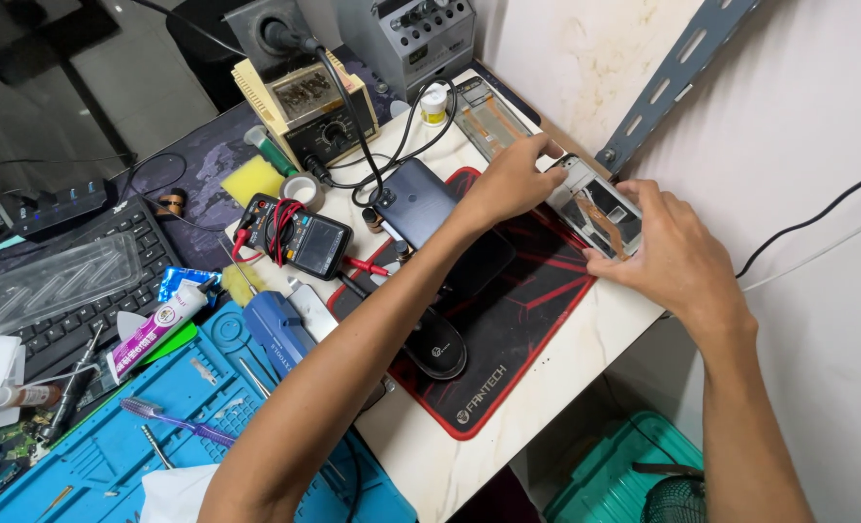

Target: The person handles a disassembled smartphone, separating the screen assembly from the main body. They then pick up a tube of adhesive and apply a continuous bead of glue along the perimeter of the phone's back casing.

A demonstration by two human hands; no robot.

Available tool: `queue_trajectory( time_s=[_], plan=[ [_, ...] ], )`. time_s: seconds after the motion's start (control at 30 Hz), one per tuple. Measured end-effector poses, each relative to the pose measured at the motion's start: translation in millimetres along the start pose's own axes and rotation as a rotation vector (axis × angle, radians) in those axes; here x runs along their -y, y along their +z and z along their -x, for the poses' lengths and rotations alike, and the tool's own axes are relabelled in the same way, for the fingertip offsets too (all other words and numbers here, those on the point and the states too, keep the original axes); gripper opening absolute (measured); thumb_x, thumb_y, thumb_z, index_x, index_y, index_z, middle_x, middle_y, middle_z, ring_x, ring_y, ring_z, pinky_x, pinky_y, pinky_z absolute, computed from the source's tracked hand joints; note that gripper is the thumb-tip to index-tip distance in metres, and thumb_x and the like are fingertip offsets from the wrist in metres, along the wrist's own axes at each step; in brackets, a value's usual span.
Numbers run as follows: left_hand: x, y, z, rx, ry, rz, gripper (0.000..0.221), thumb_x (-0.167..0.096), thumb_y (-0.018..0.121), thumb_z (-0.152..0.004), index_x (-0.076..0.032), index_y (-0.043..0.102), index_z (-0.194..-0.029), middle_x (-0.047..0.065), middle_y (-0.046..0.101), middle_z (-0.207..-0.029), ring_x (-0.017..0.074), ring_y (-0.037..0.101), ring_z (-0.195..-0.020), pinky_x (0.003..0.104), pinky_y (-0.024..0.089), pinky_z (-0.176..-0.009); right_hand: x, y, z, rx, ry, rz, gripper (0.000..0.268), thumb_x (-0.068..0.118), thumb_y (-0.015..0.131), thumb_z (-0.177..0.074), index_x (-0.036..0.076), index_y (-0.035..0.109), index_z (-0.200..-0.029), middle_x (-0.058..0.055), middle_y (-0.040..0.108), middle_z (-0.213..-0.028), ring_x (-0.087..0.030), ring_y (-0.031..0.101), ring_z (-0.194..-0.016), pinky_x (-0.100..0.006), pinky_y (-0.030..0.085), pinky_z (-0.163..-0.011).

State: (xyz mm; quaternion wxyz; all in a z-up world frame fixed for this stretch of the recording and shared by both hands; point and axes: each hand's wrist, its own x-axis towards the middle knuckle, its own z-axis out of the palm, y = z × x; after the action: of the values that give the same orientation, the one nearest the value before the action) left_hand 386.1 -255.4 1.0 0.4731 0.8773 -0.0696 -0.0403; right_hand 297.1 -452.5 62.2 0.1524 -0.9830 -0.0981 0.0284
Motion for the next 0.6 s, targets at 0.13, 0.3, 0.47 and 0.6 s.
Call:
queue_trajectory(
  time_s=[0.13, 0.3, 0.47, 0.6],
  plan=[
    [-6.8, -6.7, 6.3, -0.003, -0.063, 0.047, 0.035, -0.036, 0.062, -0.085, -0.016, 0.068, -0.113, 0.008, 0.073, -0.116, 0.0242, 0.067, -0.109, 0.036, 0.048, -0.088, -3.6, 1.9, 0.3, -0.021, -0.015, 0.002, 0.082, 0.04, 0.081, -0.07, 0.014, 0.05, -0.142, -0.009, 0.063, -0.135, -0.033, 0.058, -0.123, -0.054, 0.051, -0.087],
    [-14.7, -15.7, 23.0, -0.032, -0.081, 0.142, 0.035, -0.037, 0.061, -0.086, -0.016, 0.067, -0.114, 0.005, 0.074, -0.091, 0.0179, 0.069, -0.082, 0.033, 0.05, -0.076, 5.6, -6.2, 6.8, -0.024, -0.005, -0.017, 0.081, 0.043, 0.08, -0.074, 0.013, 0.049, -0.142, -0.012, 0.062, -0.138, -0.034, 0.056, -0.125, -0.052, 0.049, -0.09],
    [-12.4, -20.6, 34.5, -0.049, -0.074, 0.269, 0.032, -0.031, 0.059, -0.089, -0.014, 0.065, -0.114, 0.007, 0.075, -0.091, 0.0157, 0.067, -0.075, 0.031, 0.051, -0.07, 10.7, -12.9, 13.6, -0.063, -0.042, -0.012, 0.078, 0.042, 0.081, -0.075, 0.013, 0.051, -0.142, -0.013, 0.065, -0.127, -0.034, 0.06, -0.114, -0.051, 0.049, -0.082],
    [-12.1, -24.8, 37.8, -0.072, -0.084, 0.379, 0.032, -0.028, 0.06, -0.09, -0.013, 0.065, -0.118, 0.009, 0.078, -0.096, 0.0138, 0.066, -0.075, 0.028, 0.051, -0.07, 23.7, -21.5, 18.9, -0.084, -0.062, -0.018, 0.076, 0.042, 0.079, -0.077, 0.013, 0.052, -0.141, -0.013, 0.065, -0.13, -0.033, 0.06, -0.116, -0.05, 0.048, -0.084]
  ],
)
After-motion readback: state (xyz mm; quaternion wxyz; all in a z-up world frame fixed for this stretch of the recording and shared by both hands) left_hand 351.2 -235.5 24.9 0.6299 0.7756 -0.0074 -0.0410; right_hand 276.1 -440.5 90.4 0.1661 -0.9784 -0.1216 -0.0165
